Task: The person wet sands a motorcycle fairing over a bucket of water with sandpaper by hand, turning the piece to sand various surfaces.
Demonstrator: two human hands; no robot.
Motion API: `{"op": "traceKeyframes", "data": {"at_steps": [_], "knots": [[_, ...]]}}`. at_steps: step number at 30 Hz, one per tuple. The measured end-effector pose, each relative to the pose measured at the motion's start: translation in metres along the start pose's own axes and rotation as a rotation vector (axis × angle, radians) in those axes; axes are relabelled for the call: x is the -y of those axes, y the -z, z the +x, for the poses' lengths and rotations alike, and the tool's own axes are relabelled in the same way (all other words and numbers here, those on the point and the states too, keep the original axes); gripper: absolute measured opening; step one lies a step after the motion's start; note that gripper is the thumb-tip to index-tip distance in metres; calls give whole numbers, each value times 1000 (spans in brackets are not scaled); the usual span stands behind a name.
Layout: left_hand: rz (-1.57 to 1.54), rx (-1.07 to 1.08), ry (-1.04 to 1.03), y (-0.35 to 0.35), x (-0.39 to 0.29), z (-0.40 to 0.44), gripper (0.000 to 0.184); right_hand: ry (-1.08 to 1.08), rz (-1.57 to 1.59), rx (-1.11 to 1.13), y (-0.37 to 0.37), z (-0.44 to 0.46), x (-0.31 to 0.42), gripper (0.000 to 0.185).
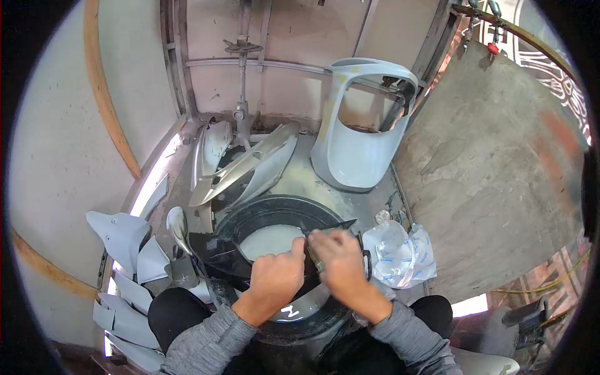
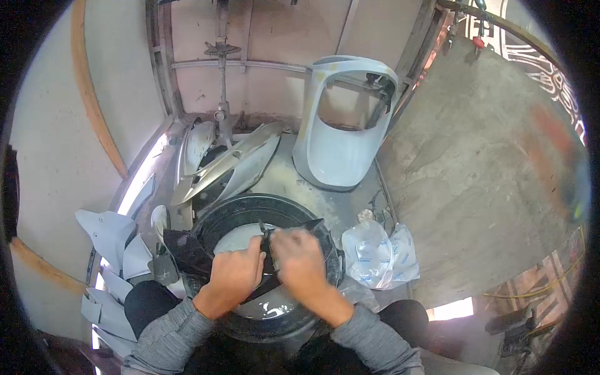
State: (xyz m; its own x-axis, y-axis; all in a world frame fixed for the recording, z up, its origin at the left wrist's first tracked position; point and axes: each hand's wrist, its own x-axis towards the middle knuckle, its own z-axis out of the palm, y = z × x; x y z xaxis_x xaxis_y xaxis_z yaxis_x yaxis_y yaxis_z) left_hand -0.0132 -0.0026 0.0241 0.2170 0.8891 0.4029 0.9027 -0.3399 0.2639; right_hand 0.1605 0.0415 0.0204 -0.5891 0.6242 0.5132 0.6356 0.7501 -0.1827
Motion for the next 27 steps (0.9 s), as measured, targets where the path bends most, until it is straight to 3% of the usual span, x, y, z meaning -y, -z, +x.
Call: {"op": "traceKeyframes", "data": {"at_steps": [3, 9, 13, 15, 21, 23, 27], "knots": [[-2, 11, 20, 0, 3, -2, 27, -60, -22, -5, 11, 5, -12, 45], [-13, 21, 5, 1, 2, 0, 24, -12, -21, -31, 1, 4, -6, 51], [-1, -2, -11, 1, 1, 1, 24, -108, -94, -12, 5, 3, -20, 54], [-28, 40, 8, -4, 2, 0, 28, 0, -60, 6, -2, 2, -3, 57], [13, -5, -16, 3, 3, 2, 23, -143, -172, -23, 3, -2, -27, 55], [22, 4, -13, 2, 3, 3, 23, 12, -55, -71, -1, -1, -2, 56], [24, -40, -21, 5, 3, 1, 23, -108, -117, -24, 15, 2, -22, 58]]}}
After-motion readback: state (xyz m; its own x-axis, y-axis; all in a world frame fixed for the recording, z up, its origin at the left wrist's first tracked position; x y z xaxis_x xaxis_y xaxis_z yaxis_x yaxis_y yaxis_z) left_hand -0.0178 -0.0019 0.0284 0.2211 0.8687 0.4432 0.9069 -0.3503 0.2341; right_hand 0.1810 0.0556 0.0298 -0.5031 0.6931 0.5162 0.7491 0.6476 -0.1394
